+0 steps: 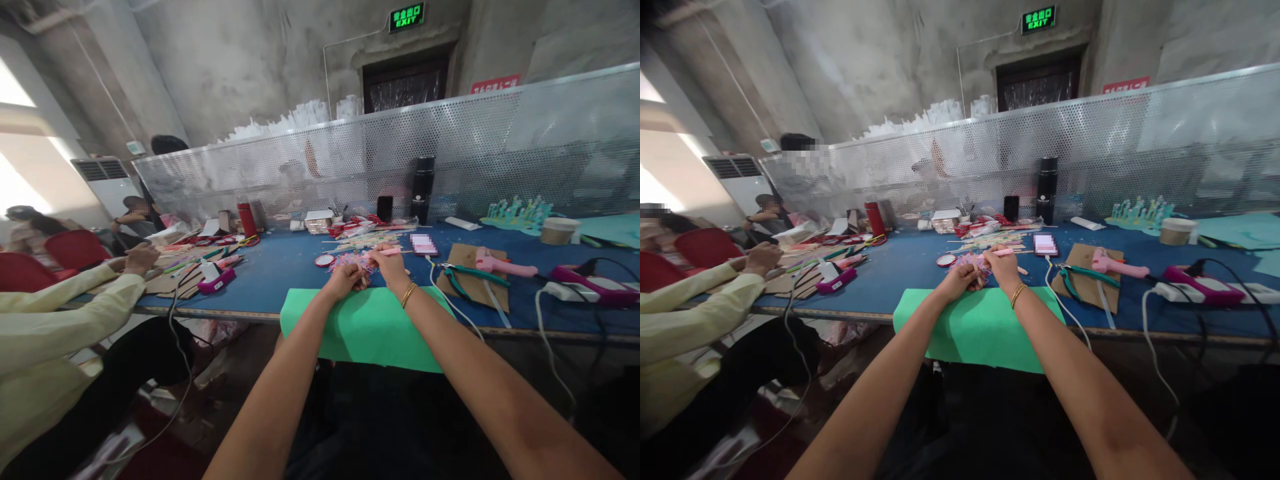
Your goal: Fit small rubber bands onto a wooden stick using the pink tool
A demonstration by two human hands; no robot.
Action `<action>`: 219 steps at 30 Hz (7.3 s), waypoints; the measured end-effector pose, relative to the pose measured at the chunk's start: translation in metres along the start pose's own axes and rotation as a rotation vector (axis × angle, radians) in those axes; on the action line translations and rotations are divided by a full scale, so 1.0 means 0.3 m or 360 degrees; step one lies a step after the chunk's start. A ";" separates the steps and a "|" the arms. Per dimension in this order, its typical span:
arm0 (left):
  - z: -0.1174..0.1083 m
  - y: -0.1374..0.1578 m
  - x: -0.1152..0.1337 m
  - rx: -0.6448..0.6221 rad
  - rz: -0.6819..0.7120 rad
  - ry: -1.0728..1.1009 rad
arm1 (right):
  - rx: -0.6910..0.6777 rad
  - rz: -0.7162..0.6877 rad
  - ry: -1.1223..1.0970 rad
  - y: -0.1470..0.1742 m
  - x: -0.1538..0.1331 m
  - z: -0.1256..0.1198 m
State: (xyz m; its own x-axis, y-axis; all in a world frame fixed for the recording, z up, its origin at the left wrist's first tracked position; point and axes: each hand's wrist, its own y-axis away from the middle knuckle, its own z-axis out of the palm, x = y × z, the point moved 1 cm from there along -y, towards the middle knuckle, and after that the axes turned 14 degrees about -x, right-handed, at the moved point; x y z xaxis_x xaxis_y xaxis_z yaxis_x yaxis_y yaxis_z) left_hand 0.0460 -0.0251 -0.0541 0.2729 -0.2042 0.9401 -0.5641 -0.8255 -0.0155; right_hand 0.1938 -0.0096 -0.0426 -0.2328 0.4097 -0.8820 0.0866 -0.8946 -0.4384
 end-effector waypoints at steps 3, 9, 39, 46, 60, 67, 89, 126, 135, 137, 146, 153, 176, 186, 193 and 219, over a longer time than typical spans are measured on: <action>-0.001 -0.001 -0.002 0.0002 -0.0012 -0.0007 | 0.0026 0.0005 -0.0033 0.001 -0.002 0.001; -0.002 -0.003 -0.002 -0.0006 -0.0006 -0.0020 | -0.0048 -0.0013 0.0043 0.002 -0.004 0.001; -0.001 -0.003 -0.002 -0.0009 0.0004 0.0006 | -0.0065 0.0006 -0.0029 0.003 -0.007 0.003; 0.001 -0.002 0.000 0.0007 -0.0016 0.0014 | -0.0057 0.0003 -0.0016 -0.001 0.000 0.002; 0.002 -0.002 0.002 0.0001 -0.0018 0.0018 | -0.0049 0.0010 -0.0004 0.000 -0.001 0.001; 0.001 0.000 0.002 0.0002 0.0015 0.0037 | -0.0057 0.0013 -0.0038 0.003 -0.005 0.002; -0.001 -0.004 -0.005 0.0000 0.0002 0.0017 | -0.0081 -0.0019 0.0000 0.000 0.001 0.002; -0.001 -0.002 0.000 -0.0002 -0.0002 0.0021 | 0.0031 -0.0005 -0.0036 0.000 0.000 0.002; 0.000 -0.002 0.000 0.0008 -0.0014 0.0005 | 0.0038 -0.0014 -0.0074 0.003 -0.005 0.002; 0.000 -0.002 -0.001 0.0005 -0.0010 0.0009 | 0.0022 -0.0014 -0.0092 0.004 -0.007 0.004; 0.002 0.000 0.007 0.0006 -0.0020 0.0022 | 0.0053 0.0008 -0.0085 0.001 -0.005 0.004; 0.002 -0.001 0.005 0.0009 -0.0019 0.0030 | -0.0023 0.0017 -0.0034 0.001 -0.006 0.005; 0.000 0.000 0.003 0.0018 -0.0007 0.0020 | 0.0065 -0.0009 -0.0068 0.005 -0.012 0.004; -0.001 0.000 0.000 -0.0001 0.0000 0.0014 | 0.0064 0.0028 -0.0099 0.000 -0.006 0.002; -0.003 -0.006 -0.008 -0.0023 -0.0001 0.0002 | -0.0012 0.0000 -0.0034 0.006 -0.017 0.007; 0.000 -0.003 0.001 -0.0019 0.0014 0.0020 | 0.0058 -0.0004 -0.0106 0.005 -0.007 0.002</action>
State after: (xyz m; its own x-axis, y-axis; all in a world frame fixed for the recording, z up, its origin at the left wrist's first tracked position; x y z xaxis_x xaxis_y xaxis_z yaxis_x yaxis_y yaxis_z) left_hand 0.0466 -0.0243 -0.0538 0.2582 -0.2047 0.9442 -0.5757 -0.8174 -0.0198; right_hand 0.1939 -0.0120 -0.0412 -0.2967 0.4002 -0.8671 0.0511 -0.9000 -0.4329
